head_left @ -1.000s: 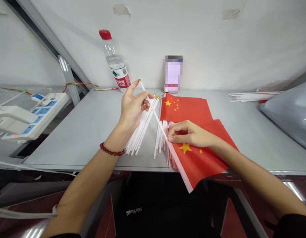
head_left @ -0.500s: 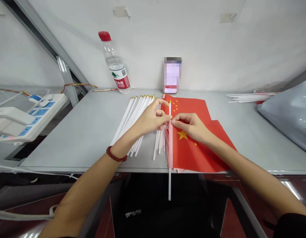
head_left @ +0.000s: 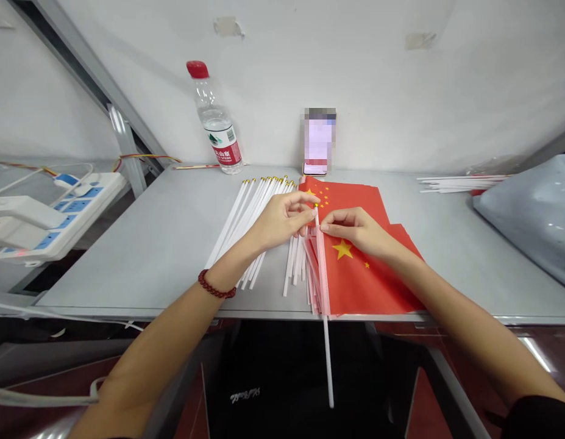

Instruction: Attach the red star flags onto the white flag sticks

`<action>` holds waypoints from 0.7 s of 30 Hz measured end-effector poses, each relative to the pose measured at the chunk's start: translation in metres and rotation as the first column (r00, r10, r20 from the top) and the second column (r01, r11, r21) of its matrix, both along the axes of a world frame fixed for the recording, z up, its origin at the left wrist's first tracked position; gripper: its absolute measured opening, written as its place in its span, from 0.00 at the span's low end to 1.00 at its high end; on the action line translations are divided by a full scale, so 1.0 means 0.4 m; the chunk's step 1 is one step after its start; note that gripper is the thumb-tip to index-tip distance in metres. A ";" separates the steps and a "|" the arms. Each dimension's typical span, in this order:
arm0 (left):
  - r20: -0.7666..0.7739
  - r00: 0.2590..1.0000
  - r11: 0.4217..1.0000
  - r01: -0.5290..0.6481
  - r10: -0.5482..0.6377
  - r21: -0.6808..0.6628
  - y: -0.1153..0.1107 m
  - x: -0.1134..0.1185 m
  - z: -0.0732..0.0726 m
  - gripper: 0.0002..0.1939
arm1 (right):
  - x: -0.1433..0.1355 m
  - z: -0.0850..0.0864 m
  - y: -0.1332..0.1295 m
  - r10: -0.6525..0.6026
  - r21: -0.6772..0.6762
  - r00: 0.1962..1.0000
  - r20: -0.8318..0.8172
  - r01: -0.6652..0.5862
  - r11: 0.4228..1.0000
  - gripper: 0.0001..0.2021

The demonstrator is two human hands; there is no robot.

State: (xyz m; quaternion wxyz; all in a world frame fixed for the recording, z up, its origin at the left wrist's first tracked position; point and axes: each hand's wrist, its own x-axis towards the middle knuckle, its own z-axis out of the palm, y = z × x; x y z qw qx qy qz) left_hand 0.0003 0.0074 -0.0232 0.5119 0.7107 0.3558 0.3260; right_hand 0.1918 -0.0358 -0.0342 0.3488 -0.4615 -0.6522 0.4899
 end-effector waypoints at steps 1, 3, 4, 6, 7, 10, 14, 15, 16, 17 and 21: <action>-0.017 0.999 1.000 0.028 -0.028 -0.002 0.000 0.000 -0.001 0.11 | 0.000 0.000 0.001 -0.041 0.019 0.999 0.001 0.040 0.999 0.13; -0.041 0.995 0.996 0.089 -0.089 -0.006 -0.001 -0.002 -0.001 0.12 | 0.000 -0.001 0.003 -0.116 0.069 0.993 -0.008 0.117 0.991 0.13; -0.041 0.993 0.994 0.109 -0.109 -0.017 -0.002 -0.003 0.000 0.14 | -0.001 -0.001 0.003 -0.147 0.091 0.989 -0.015 0.148 0.985 0.13; -0.032 0.992 0.990 0.121 -0.124 -0.072 -0.003 -0.006 0.005 0.20 | -0.003 -0.002 0.005 -0.210 0.109 0.977 -0.038 0.213 0.971 0.14; -0.035 0.990 0.984 0.134 -0.139 -0.117 -0.004 -0.009 0.008 0.22 | -0.004 -0.002 0.007 -0.248 0.105 0.967 -0.058 0.253 0.962 0.14; -0.100 0.944 0.923 0.277 -0.313 -0.266 -0.006 -0.017 0.020 0.16 | 0.002 0.001 0.014 -0.387 0.100 0.910 -0.146 0.403 0.910 0.14; -0.158 0.883 0.865 0.375 -0.443 -0.333 -0.006 -0.027 0.035 0.10 | 0.036 0.008 0.032 -0.551 0.197 0.814 -0.184 0.580 0.790 0.13; -0.171 0.889 0.877 0.357 -0.424 -0.321 -0.005 -0.029 0.037 0.10 | 0.049 0.009 0.039 -0.587 0.243 0.792 -0.168 0.610 0.754 0.13; -0.185 0.898 0.891 0.333 -0.400 -0.307 -0.004 -0.031 0.039 0.10 | 0.063 0.009 0.046 -0.623 0.304 0.769 -0.143 0.633 0.712 0.13; -0.203 0.906 0.906 0.306 -0.372 -0.294 -0.003 -0.032 0.040 0.10 | 0.076 0.008 0.053 -0.659 0.384 0.744 -0.109 0.643 0.662 0.12; -0.272 0.944 0.965 0.128 -0.189 -0.229 0.009 -0.030 0.022 0.14 | 0.109 0.000 0.074 -0.807 0.752 0.589 0.050 0.509 0.419 0.09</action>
